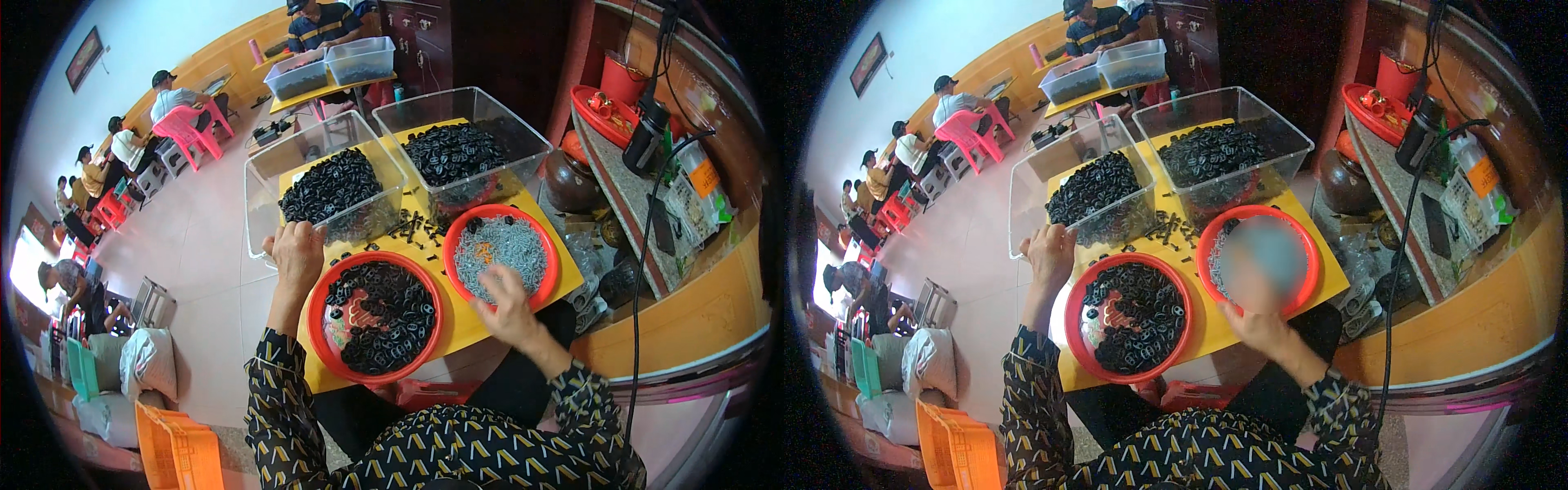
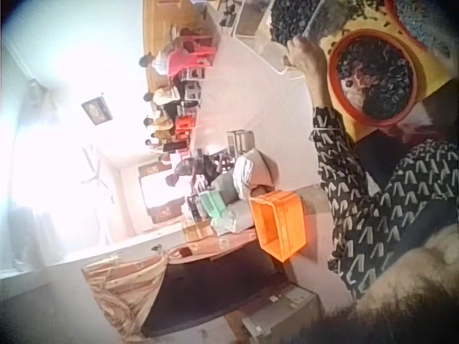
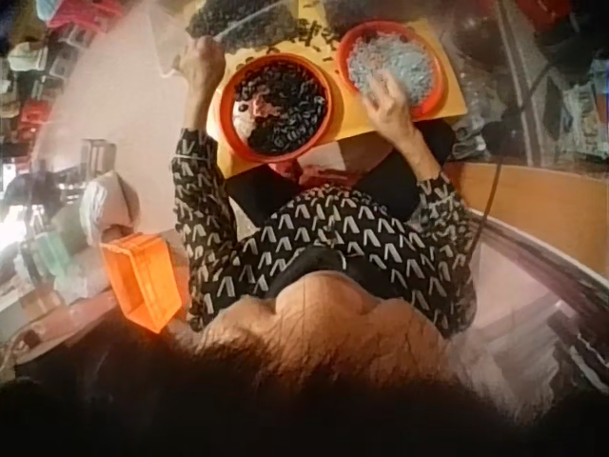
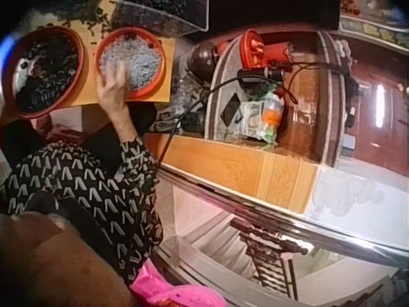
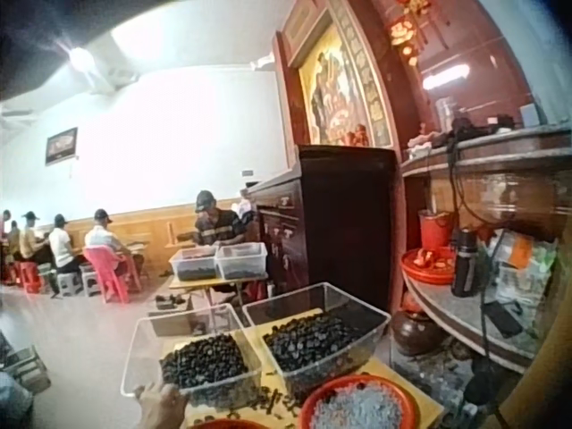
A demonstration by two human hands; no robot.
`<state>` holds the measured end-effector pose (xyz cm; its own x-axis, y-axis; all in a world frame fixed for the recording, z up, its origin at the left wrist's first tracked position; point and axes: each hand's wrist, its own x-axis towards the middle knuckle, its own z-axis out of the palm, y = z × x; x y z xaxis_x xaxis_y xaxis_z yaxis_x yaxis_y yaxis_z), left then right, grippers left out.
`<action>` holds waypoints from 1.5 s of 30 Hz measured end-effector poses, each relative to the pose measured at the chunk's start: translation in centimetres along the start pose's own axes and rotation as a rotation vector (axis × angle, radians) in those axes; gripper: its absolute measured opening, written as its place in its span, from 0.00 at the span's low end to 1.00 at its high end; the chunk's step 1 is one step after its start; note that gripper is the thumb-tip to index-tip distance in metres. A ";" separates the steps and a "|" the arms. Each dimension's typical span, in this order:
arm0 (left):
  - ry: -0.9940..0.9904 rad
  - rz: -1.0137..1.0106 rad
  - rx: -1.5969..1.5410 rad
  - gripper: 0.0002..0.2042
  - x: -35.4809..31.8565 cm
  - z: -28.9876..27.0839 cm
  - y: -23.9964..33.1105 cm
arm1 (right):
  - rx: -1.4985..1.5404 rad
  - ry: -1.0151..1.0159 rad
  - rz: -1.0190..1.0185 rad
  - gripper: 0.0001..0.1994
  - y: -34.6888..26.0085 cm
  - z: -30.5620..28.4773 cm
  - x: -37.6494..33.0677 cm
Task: The person sits at a table and repeatedly picks up small black plastic parts and metal screws from a red tray. They insert the screws into the plastic parts by hand and place the assembled units into a clear plastic bin. The process is repetitive and involves handling small components one at a time.
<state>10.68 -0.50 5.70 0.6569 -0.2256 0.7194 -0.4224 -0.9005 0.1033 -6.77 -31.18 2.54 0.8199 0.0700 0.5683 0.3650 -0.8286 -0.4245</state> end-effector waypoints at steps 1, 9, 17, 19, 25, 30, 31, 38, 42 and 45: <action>-0.030 -0.009 0.014 0.08 -0.2 -0.2 0.0 | 0.024 0.027 0.000 0.21 0.7 -0.2 1.8; -0.062 -0.023 0.009 0.07 -0.7 -0.9 0.3 | -0.463 0.149 0.053 0.26 7.1 0.4 15.1; -0.051 -0.026 -0.034 0.07 -1.0 -1.5 0.4 | -0.573 -0.047 -0.014 0.23 9.7 3.4 18.6; -0.052 -0.028 -0.033 0.07 -1.0 -1.6 0.4 | -0.574 -0.051 0.006 0.23 9.9 4.0 19.7; -0.045 -0.014 -0.058 0.07 -1.0 -1.9 0.3 | -0.541 -0.107 0.054 0.25 9.2 5.1 21.6; -0.038 0.011 -0.091 0.07 -1.0 -2.1 0.4 | -0.515 -0.119 0.065 0.24 10.0 5.7 22.0; -0.041 0.007 -0.099 0.07 -1.0 -2.2 0.3 | -0.512 -0.109 0.074 0.25 10.4 5.9 22.1; -0.027 0.025 -0.010 0.08 -1.2 -1.9 0.6 | -0.467 0.012 0.004 0.23 10.6 5.9 21.5; -0.026 0.031 0.016 0.09 -1.3 -1.6 0.8 | -0.324 0.178 -0.140 0.20 8.3 2.9 17.6; -0.055 0.025 0.050 0.11 -1.6 -1.8 0.4 | -0.242 -0.008 -0.056 0.16 6.9 -0.3 12.1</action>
<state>8.29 0.17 5.84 0.6806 -0.2667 0.6824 -0.4083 -0.9114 0.0510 5.50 -36.25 6.69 0.8053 0.1234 0.5799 0.2944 -0.9322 -0.2105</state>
